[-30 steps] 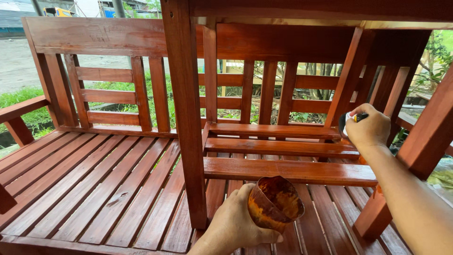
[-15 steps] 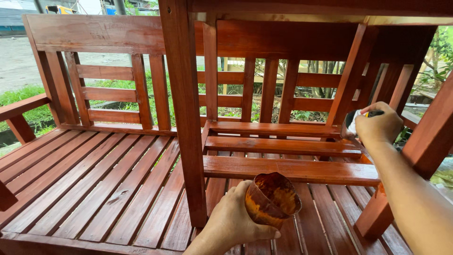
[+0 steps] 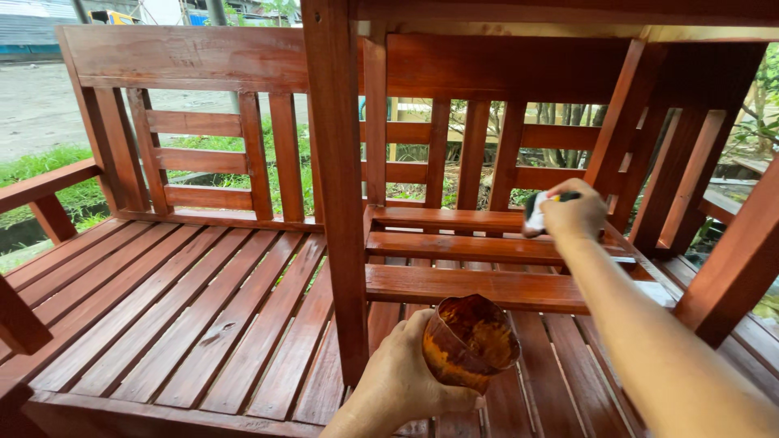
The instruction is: The person applies reddish-brown wood stain with a brush to a wooden bench and a slatted table, holding a container of stain in one hand. They dip the brush, coat the bench slats and legs, reposition the table, and continue brushing the table frame and legs.
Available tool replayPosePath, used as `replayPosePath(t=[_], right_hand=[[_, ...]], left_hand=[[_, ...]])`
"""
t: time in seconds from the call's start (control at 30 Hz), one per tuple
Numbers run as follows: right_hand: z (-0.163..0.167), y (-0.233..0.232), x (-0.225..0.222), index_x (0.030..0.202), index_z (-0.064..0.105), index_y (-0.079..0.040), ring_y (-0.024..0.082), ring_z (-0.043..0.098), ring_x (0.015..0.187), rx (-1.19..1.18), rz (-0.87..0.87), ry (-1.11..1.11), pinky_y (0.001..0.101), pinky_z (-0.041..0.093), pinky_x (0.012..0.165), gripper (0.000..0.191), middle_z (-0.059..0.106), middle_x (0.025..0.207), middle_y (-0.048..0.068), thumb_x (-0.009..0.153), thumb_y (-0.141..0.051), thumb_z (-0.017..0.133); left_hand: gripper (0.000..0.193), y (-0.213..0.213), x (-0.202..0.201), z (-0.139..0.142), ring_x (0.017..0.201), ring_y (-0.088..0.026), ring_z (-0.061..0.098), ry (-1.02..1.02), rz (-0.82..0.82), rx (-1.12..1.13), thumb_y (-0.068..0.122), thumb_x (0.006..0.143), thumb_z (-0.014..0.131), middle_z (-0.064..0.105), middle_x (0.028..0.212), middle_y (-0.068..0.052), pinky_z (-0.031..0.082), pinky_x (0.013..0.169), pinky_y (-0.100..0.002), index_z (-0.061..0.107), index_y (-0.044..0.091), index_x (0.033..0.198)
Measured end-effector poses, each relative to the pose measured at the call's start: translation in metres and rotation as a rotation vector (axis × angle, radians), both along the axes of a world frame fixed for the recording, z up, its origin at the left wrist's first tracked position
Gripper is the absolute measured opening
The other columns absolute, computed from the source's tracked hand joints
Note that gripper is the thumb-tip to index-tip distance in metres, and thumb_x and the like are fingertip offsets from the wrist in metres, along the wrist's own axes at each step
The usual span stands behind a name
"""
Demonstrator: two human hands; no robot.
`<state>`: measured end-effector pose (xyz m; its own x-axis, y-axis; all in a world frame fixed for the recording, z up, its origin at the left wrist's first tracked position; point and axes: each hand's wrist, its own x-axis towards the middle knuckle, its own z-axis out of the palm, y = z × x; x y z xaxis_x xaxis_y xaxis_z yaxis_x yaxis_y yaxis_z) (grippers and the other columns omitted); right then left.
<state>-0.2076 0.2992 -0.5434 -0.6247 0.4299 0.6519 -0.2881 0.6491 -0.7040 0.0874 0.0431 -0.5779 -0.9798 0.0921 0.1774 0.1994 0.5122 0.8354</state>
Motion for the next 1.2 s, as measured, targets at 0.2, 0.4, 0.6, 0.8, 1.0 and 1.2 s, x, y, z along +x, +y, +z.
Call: replayPosePath(t=[0.2, 0.4, 0.6, 0.8, 1.0, 1.2], right_hand=[[-0.002, -0.093, 0.011, 0.079, 0.074, -0.02, 0.026, 0.073, 0.081, 0.09, 0.148, 0.029, 0.0386, 0.059, 0.072, 0.019, 0.076, 0.087, 0.007, 0.067, -0.011, 0.086], [-0.002, -0.184, 0.03, 0.08, 0.072, -0.016, 0.026, 0.075, 0.082, 0.022, 0.34, 0.053, 0.0377, 0.06, 0.075, 0.015, 0.076, 0.087, 0.009, 0.07, -0.01, 0.082], [0.006, -0.231, 0.049, 0.08, 0.07, -0.012, 0.022, 0.075, 0.079, -0.218, 0.538, -0.111, 0.0357, 0.062, 0.067, 0.016, 0.074, 0.086, 0.007, 0.071, -0.005, 0.081], [0.027, -0.239, 0.044, 0.082, 0.067, -0.009, 0.02, 0.076, 0.079, -0.443, 0.554, -0.1, 0.0321, 0.064, 0.059, 0.016, 0.074, 0.091, 0.008, 0.076, -0.002, 0.08], [0.026, -0.23, 0.025, 0.086, 0.069, -0.01, 0.025, 0.077, 0.08, -0.529, 0.613, -0.215, 0.0378, 0.065, 0.055, 0.019, 0.073, 0.098, 0.012, 0.076, 0.002, 0.081], [0.031, -0.138, -0.005, 0.088, 0.072, -0.009, 0.032, 0.077, 0.091, -0.498, 0.459, -0.238, 0.0466, 0.063, 0.062, 0.026, 0.074, 0.106, 0.016, 0.072, 0.01, 0.08]], left_hand=[[0.112, -0.021, 0.004, -0.005, 0.119, -0.027, 0.066, -0.035, 0.1, -0.018, 0.039, 0.041, 0.098, 0.066, 0.123, -0.014, 0.052, 0.103, -0.036, 0.053, 0.008, 0.139], [0.111, -0.045, 0.007, -0.014, 0.117, -0.027, 0.067, -0.063, 0.123, 0.016, 0.04, 0.041, 0.097, 0.069, 0.12, -0.016, 0.053, 0.103, -0.035, 0.054, 0.008, 0.138], [0.111, -0.059, 0.008, -0.017, 0.118, -0.028, 0.066, 0.018, 0.159, -0.04, 0.042, 0.043, 0.097, 0.068, 0.123, -0.016, 0.053, 0.101, -0.036, 0.053, 0.004, 0.136], [0.109, -0.059, 0.011, -0.012, 0.115, -0.027, 0.068, -0.036, 0.155, -0.023, 0.039, 0.043, 0.096, 0.068, 0.12, -0.014, 0.055, 0.1, -0.036, 0.052, 0.005, 0.137], [0.1, -0.052, 0.012, -0.008, 0.111, -0.022, 0.073, 0.031, 0.136, 0.055, 0.037, 0.045, 0.094, 0.075, 0.115, -0.01, 0.057, 0.097, -0.033, 0.057, 0.006, 0.133], [0.104, -0.045, 0.009, -0.003, 0.112, -0.021, 0.071, -0.063, 0.147, -0.01, 0.037, 0.043, 0.097, 0.073, 0.115, -0.009, 0.055, 0.099, -0.033, 0.054, 0.009, 0.134]])
